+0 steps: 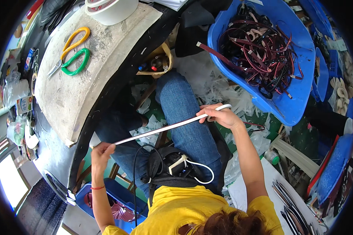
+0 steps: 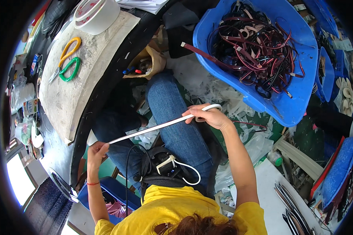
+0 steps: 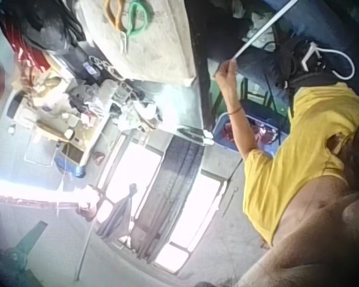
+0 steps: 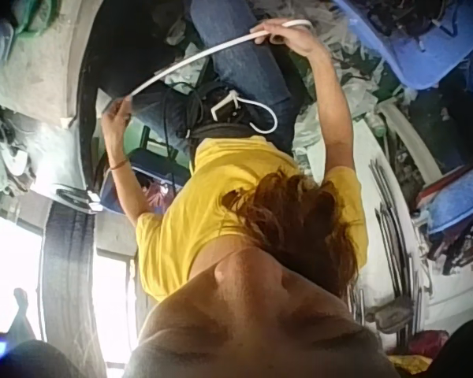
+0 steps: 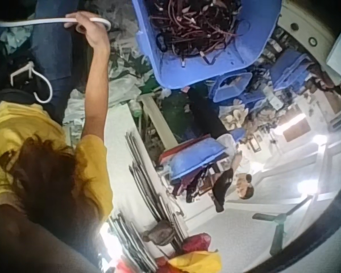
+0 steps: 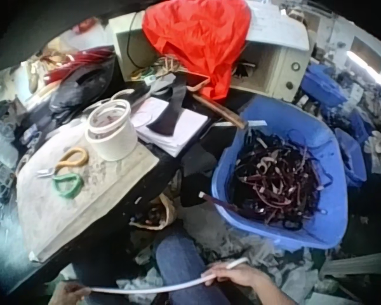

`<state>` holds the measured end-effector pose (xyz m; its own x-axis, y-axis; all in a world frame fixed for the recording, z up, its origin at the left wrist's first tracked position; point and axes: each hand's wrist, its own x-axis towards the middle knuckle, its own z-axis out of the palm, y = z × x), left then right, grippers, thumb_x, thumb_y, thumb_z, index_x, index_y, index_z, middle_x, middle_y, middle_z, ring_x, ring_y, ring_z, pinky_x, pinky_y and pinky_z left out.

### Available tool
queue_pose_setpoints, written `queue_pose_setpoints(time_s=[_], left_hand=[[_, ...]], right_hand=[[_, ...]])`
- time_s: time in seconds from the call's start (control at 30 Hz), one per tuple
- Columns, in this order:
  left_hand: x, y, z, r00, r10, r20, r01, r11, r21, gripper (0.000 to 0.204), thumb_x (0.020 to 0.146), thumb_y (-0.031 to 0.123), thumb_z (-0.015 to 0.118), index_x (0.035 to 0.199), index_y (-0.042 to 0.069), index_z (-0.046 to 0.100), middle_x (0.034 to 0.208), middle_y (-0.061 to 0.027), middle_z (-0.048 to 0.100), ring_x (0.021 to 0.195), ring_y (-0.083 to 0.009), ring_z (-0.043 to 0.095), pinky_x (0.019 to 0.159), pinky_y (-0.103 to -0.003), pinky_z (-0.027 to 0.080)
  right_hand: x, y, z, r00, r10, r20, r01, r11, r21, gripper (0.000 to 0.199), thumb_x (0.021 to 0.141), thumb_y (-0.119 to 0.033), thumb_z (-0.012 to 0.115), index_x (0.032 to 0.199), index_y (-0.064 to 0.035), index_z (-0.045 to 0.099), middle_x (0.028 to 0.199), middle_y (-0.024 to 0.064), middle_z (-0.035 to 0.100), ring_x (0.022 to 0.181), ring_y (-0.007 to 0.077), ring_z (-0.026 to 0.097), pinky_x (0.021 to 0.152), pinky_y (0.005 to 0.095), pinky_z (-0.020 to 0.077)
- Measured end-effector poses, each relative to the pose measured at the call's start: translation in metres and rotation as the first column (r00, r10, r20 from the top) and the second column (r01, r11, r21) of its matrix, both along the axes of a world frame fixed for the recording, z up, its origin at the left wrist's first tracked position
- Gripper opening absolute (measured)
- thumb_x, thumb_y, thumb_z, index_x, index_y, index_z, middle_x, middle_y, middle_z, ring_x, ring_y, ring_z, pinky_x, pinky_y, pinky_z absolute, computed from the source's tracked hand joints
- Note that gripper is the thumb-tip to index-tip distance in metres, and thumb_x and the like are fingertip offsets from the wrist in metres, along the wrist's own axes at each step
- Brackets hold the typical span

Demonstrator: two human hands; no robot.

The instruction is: Applying adhesive tape to the edges of leather strips for shoe components.

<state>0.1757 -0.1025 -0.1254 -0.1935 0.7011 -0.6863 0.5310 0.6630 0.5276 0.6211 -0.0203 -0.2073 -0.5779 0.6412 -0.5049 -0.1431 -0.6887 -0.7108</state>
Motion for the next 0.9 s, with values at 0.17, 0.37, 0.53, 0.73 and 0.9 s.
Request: queue_pose_setpoints(time_s=[0.17,0.37,0.53,0.73,0.9], left_hand=[[-0.101,-0.071,-0.038,0.900,0.255,-0.353,-0.187,0.959,0.214,0.021,0.083,0.021,0.066,0.082,0.000,0.066,0.063,-0.0023,0.058,0.057,-0.0095,0.053,0.051,-0.023,0.040],[-0.123,-0.124,-0.075,0.318,-0.249,-0.915,0.441,0.893,-0.090,0.016,0.084,0.020,0.057,0.092,0.009,0.066,0.102,-0.0130,0.064,0.090,-0.0314,0.062,0.080,-0.040,0.049],[0.135,0.036,0.028,0.834,-0.301,-0.463,0.526,0.687,0.501,0.015,0.083,0.016,0.061,0.094,0.006,0.065,0.095,-0.0123,0.065,0.086,-0.0297,0.062,0.073,-0.039,0.047],[0.193,0.068,-0.005,0.810,-0.584,0.048,0.540,0.775,0.329,0.029,0.084,0.031,0.064,0.078,0.003,0.065,0.064,-0.0136,0.062,0.059,-0.0330,0.060,0.055,-0.037,0.046],[0.154,0.071,-0.012,0.838,-0.510,0.193,0.472,0.856,0.212,0.025,0.085,0.025,0.063,0.074,0.002,0.063,0.055,-0.0103,0.056,0.047,-0.0193,0.053,0.048,-0.031,0.039]], right_hand=[[0.000,0.001,0.001,0.999,0.014,-0.044,-0.014,1.000,-0.007,0.028,0.092,-0.021,0.053,0.101,0.0023,0.067,0.081,0.0065,0.068,0.066,0.0051,0.047,0.058,0.0188,0.0317],[-0.009,0.008,0.003,0.998,0.065,-0.009,-0.064,0.996,0.059,0.029,0.092,-0.021,0.053,0.100,0.0018,0.067,0.077,0.0058,0.066,0.064,0.0048,0.046,0.056,0.0187,0.0307],[-0.006,-0.001,0.008,1.000,-0.021,0.015,0.020,0.999,0.031,0.029,0.091,-0.023,0.053,0.098,0.0013,0.068,0.076,0.0059,0.066,0.063,0.0047,0.044,0.056,0.0191,0.0304],[-0.014,0.005,0.010,0.996,0.050,0.073,-0.052,0.998,0.026,0.030,0.091,-0.022,0.054,0.098,0.0037,0.067,0.079,0.0100,0.067,0.077,0.0123,0.059,0.064,0.0225,0.0379],[-0.004,0.005,-0.002,0.998,0.052,-0.022,-0.052,0.999,0.014,0.030,0.093,-0.020,0.051,0.104,0.0036,0.066,0.083,0.0101,0.068,0.075,0.0094,0.054,0.065,0.0224,0.0365]])
